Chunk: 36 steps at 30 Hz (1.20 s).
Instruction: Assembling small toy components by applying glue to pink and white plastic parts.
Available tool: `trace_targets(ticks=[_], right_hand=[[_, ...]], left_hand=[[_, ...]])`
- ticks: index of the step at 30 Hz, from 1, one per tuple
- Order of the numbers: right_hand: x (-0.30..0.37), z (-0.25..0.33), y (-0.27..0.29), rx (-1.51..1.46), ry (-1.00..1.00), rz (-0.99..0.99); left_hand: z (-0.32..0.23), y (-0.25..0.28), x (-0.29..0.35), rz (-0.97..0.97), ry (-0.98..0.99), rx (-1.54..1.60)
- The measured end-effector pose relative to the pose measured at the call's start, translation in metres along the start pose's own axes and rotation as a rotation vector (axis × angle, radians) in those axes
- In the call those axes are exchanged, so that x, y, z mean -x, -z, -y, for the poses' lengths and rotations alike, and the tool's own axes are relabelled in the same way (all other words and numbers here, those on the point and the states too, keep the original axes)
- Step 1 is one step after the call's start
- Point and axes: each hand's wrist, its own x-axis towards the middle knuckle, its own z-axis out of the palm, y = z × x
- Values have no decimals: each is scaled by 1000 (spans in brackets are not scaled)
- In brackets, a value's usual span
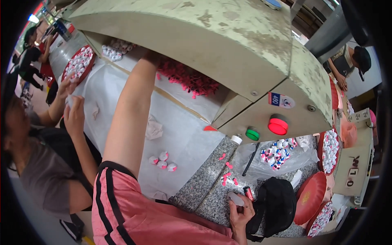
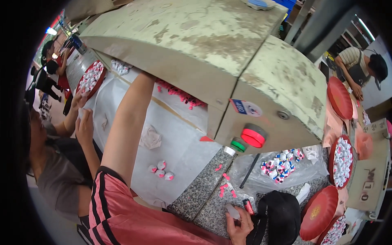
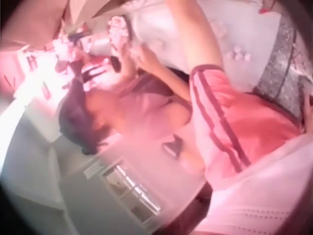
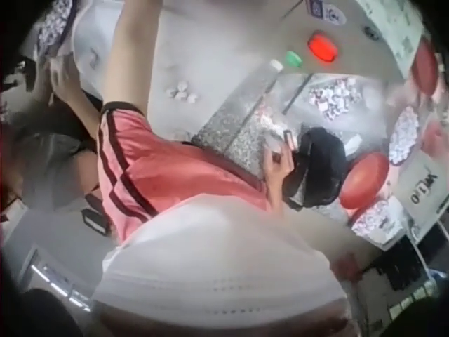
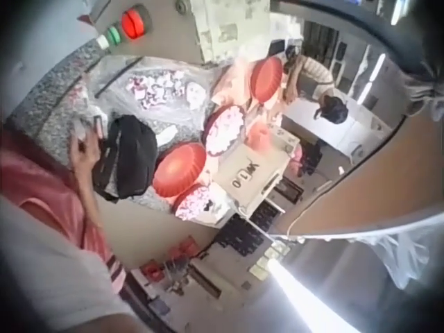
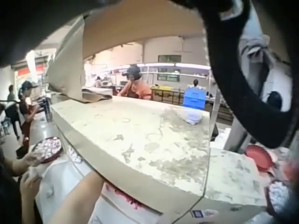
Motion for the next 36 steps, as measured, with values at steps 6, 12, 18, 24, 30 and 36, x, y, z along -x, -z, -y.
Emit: trace_targets(ticks=[6,12,18,24,30,36], right_hand=[[-3,4,2,-15,-30,39],[-1,-2,-2,-18,0,23],[3,-5,1,25,30,31],[4,-11,-1,-64,78,12],[3,-13,0,-141,156,-69],[7,-6,0,-247,141,-92]], left_hand=[[-3,7,5,-1,-12,-111],[-15,4,-4,28,41,-285],[-7,24,6,74,106,-412],[2,48,16,209,163,-580],[-142,118,44,382,813,-117],[-302,178,105,332,663,116]])
